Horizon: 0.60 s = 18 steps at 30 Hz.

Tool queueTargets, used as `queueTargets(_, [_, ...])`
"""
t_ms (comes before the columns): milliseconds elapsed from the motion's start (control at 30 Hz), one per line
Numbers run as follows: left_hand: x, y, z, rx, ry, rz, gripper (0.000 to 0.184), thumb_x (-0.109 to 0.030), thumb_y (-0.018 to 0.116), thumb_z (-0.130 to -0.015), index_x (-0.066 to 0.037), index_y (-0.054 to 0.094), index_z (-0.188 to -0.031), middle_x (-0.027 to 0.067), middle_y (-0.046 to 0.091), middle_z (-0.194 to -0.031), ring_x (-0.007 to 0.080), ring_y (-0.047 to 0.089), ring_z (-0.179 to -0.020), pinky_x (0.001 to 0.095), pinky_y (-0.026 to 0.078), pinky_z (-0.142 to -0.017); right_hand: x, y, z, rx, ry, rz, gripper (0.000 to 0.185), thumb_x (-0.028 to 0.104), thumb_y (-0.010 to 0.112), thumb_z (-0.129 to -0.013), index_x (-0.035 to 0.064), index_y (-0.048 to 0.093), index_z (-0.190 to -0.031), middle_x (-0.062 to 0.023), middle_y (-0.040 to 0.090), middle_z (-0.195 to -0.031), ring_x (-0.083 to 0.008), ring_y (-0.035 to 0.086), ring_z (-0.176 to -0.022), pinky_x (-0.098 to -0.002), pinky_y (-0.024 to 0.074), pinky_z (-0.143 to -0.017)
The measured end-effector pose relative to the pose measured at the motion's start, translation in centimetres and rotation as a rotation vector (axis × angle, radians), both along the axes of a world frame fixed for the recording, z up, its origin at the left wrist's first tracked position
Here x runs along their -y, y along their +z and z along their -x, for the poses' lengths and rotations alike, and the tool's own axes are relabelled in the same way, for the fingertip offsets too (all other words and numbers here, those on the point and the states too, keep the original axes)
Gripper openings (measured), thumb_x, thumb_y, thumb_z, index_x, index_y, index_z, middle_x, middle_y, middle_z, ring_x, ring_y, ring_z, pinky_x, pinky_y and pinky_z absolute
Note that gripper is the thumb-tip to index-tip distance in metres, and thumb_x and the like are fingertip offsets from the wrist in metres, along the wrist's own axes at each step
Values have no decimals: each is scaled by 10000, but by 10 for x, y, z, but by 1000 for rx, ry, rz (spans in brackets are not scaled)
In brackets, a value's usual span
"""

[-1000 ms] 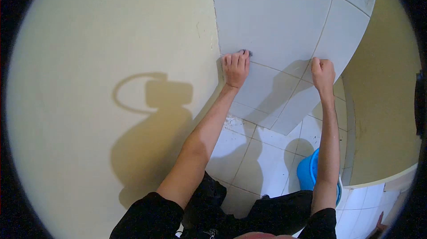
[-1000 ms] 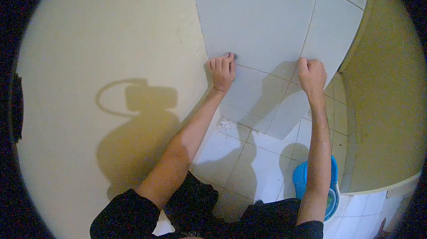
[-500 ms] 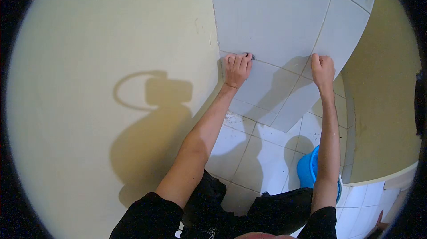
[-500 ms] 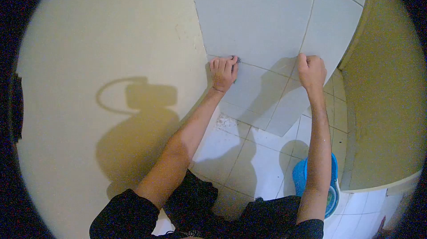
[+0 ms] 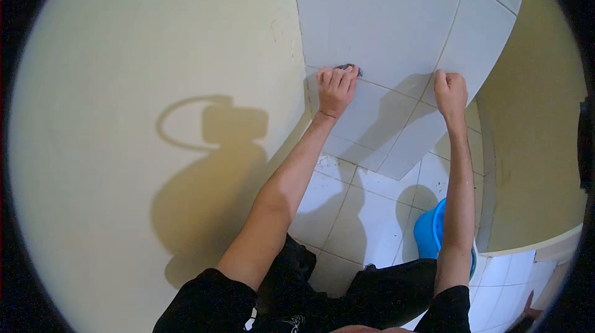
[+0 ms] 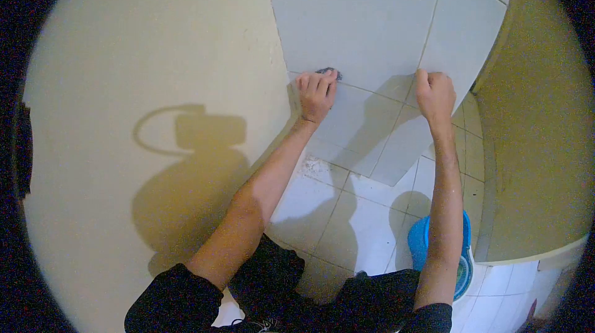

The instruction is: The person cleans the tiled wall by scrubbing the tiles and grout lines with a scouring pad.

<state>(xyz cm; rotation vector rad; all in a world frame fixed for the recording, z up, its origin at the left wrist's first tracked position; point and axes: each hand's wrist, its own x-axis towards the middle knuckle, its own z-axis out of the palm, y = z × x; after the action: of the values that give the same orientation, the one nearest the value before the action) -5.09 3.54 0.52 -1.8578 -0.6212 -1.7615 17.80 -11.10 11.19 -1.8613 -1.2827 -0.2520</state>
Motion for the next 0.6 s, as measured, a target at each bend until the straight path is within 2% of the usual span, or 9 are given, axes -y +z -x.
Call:
queueTargets(100, [-1, 13, -3, -46, -7, -21, 132, -129, 762, -824, -135, 659, -905, -18, 595, -867, 202, 518, -801, 397, 420, -795, -1, 0, 0, -12, -3, -12, 522, 376, 498, -886, -79, 563, -639, -258, 523, -592, -410, 555, -561, -498, 416, -579])
queueTargets(200, [7, 48, -11, -17, -36, -63, 143, -133, 761, -820, -132, 668, -928, -22, 598, -872, 193, 519, -797, 387, 422, -793, 0, -3, -1, 2, 1, -29, 519, 374, 500, -883, -78, 554, -633, -262, 518, -593, -400, 551, -549, -493, 415, -576])
queueTargets(300, [8, 44, -15, -1, -73, -38, 176, -104, 764, -799, -143, 684, -952, -4, 602, -868, 214, 538, -820, 396, 403, -781, 0, -2, 0, 7, 13, -31, 514, 369, 503, -875, -77, 545, -623, -262, 505, -582, -389, 531, -526, -489, 408, -564])
queueTargets(467, [7, -17, -6, -98, -43, -32, 164, -118, 739, -816, -131, 682, -969, -26, 584, -866, 193, 519, -795, 401, 421, -800, -3, -5, -3, -14, 11, -31, 515, 368, 502, -869, -74, 528, -606, -252, 477, -552, -378, 489, -490, -483, 392, -543])
queueTargets(600, [3, 5, -7, -160, -40, -101, 127, -128, 762, -800, -131, 671, -889, 5, 567, -813, 217, 515, -778, 407, 408, -769, -2, -5, -1, -1, 15, -41, 518, 370, 507, -868, -73, 526, -599, -244, 480, -539, -380, 487, -487, -483, 394, -542])
